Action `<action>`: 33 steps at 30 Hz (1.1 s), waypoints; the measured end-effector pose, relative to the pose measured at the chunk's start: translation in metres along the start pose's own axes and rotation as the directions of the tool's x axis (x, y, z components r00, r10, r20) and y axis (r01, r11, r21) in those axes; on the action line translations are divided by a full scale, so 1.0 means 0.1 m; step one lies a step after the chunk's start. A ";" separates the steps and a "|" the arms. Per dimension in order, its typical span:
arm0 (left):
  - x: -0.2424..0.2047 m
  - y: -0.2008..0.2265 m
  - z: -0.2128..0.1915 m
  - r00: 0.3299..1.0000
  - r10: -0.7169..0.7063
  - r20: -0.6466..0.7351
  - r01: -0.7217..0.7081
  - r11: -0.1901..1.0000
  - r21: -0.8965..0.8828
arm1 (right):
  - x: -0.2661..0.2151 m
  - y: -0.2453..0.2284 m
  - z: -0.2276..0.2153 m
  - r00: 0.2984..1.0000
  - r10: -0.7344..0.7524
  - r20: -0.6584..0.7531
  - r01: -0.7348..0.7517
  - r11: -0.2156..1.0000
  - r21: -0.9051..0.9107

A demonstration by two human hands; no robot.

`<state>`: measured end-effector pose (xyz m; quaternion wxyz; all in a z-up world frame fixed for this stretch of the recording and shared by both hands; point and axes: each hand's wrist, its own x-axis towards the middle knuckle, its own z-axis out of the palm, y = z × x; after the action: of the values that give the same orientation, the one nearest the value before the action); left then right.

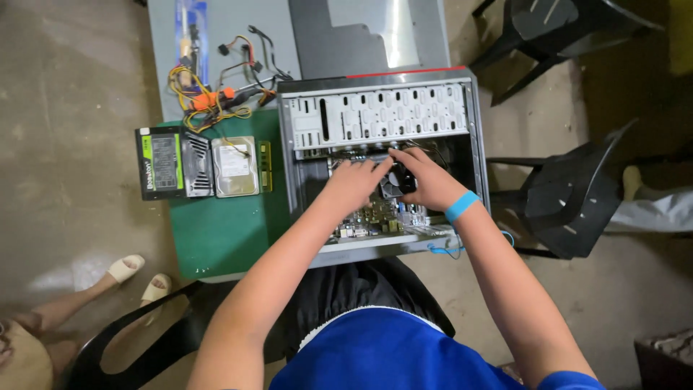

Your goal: The person installs a CPU fan onto the motherboard inside an open computer case. They align the fan, connect the power cable, and secure the unit using a screwdriver.

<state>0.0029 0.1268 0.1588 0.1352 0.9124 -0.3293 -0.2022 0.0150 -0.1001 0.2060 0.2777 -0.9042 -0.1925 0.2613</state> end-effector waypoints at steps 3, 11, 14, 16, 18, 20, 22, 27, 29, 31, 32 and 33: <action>0.10 -0.11 0.21 1.000 -0.020 0.012 0.021 0.999 -0.049 | 0.14 0.30 0.20 0.999 -0.028 0.018 0.027 0.999 0.031; 0.17 -0.06 0.23 0.973 -0.124 0.197 0.160 0.970 -0.181 | 0.43 0.90 0.67 0.997 -0.022 0.072 0.016 0.996 0.089; 0.31 -0.21 0.50 0.972 -0.135 0.195 0.191 0.933 -0.304 | 0.51 1.22 0.95 0.996 -0.072 0.045 0.069 0.995 0.067; 0.39 -0.28 0.62 0.964 -0.177 0.196 0.240 0.899 -0.365 | 0.52 1.34 1.03 0.995 -0.100 -0.003 0.099 0.983 0.152; 0.40 -0.35 0.70 0.972 -0.191 0.134 0.230 0.889 -0.396 | 0.55 1.34 1.07 0.997 -0.076 -0.017 0.078 0.983 0.168; 0.39 -0.36 0.68 0.976 -0.207 0.073 0.218 0.877 -0.427 | 0.55 1.30 1.07 0.998 -0.052 -0.029 0.056 0.981 0.184; 0.35 -0.33 0.57 0.972 -0.235 0.023 0.220 0.868 -0.445 | 0.52 1.22 1.02 1.000 -0.011 0.029 0.005 0.983 0.181; 0.24 -0.37 0.61 0.971 -0.237 0.037 0.223 0.834 -0.505 | 0.56 1.23 1.09 0.998 -0.064 0.016 0.059 0.976 0.210; 0.19 -0.35 0.62 0.978 -0.207 0.012 0.184 0.839 -0.512 | 0.57 1.19 1.08 0.996 -0.090 0.003 0.087 0.969 0.231; 0.17 -0.27 0.61 0.983 -0.080 -0.168 -0.020 0.852 -0.523 | 0.56 1.16 1.05 0.984 -0.174 -0.043 0.179 0.953 0.243; 0.19 -0.31 0.68 0.984 -0.074 -0.160 -0.020 0.854 -0.520 | 0.58 1.16 1.08 0.984 -0.169 -0.048 0.176 0.952 0.250; 0.20 -0.36 0.76 0.978 -0.071 -0.198 -0.041 0.858 -0.511 | 0.60 1.16 1.10 0.989 -0.148 -0.022 0.149 0.956 0.253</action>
<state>0.0020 0.1313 0.0725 0.4053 0.8622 -0.2403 -0.1863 0.0220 -0.1155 0.0358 0.4100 -0.8446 -0.2244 0.2611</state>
